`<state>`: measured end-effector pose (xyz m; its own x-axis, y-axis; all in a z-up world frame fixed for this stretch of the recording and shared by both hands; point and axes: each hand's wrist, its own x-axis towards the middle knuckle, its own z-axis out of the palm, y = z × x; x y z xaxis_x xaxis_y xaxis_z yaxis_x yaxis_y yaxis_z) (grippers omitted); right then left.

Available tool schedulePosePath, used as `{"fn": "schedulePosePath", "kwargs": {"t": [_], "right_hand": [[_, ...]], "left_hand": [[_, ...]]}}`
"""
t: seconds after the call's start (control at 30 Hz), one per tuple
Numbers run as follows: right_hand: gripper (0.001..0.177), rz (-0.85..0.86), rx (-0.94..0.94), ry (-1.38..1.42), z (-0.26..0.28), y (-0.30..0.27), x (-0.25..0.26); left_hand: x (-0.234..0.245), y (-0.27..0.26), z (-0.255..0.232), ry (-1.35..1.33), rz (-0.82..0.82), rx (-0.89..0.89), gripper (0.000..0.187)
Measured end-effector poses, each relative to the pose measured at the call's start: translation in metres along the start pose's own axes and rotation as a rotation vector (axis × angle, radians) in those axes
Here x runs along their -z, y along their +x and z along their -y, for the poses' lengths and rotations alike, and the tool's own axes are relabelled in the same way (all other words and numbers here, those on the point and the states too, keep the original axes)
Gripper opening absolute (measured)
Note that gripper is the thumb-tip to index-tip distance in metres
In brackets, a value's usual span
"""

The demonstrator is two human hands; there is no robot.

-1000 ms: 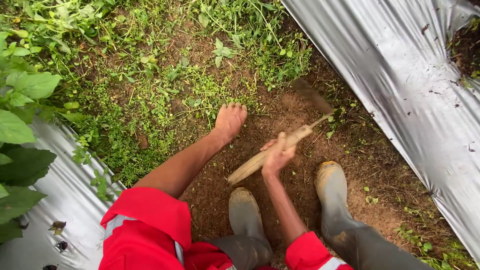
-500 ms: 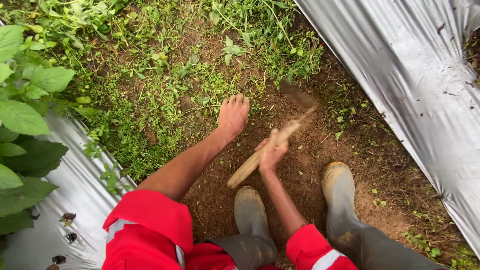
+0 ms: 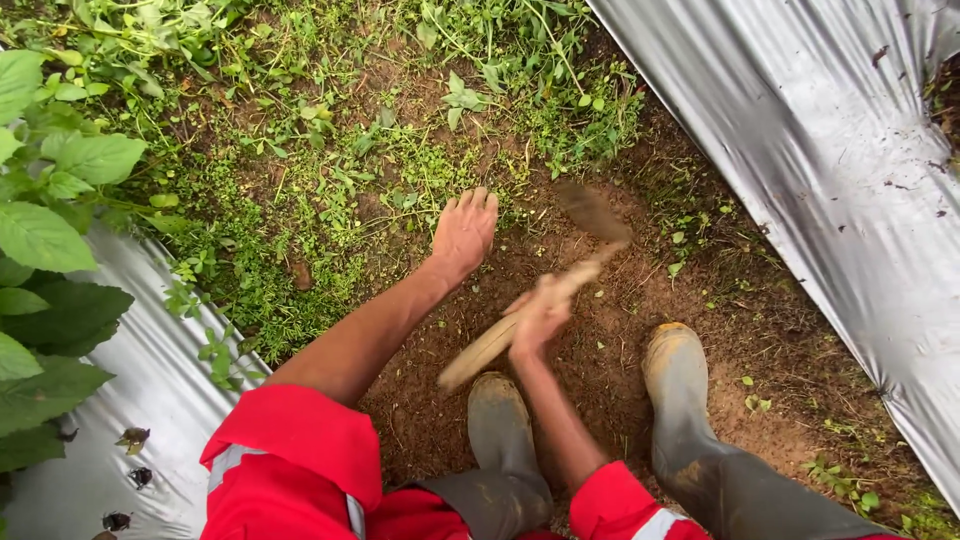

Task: The person uses a hand hoe to loosen soil and remove weeds from the ground between rows of plants covered with white plastic mulch. They then use their hands to pull weeds from around the base of the plants.

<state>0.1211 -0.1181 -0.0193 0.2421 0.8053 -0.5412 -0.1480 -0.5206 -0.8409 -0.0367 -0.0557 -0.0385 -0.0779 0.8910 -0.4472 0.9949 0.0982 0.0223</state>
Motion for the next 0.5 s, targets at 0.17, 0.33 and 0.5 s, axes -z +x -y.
{"fn": "schedulePosePath", "kwargs": {"t": [0.17, 0.33, 0.5], "right_hand": [[0.032, 0.139, -0.203, -0.113, -0.032, -0.036, 0.005], [0.024, 0.064, -0.112, -0.073, 0.003, 0.002, 0.004], [0.029, 0.040, -0.041, 0.104, 0.020, 0.027, -0.011]], "left_hand": [[0.040, -0.016, -0.002, -0.037, -0.030, -0.001, 0.050], [0.036, -0.016, -0.001, -0.061, -0.015, -0.026, 0.055], [0.043, -0.041, -0.002, -0.055, 0.129, -0.035, 0.059]]}}
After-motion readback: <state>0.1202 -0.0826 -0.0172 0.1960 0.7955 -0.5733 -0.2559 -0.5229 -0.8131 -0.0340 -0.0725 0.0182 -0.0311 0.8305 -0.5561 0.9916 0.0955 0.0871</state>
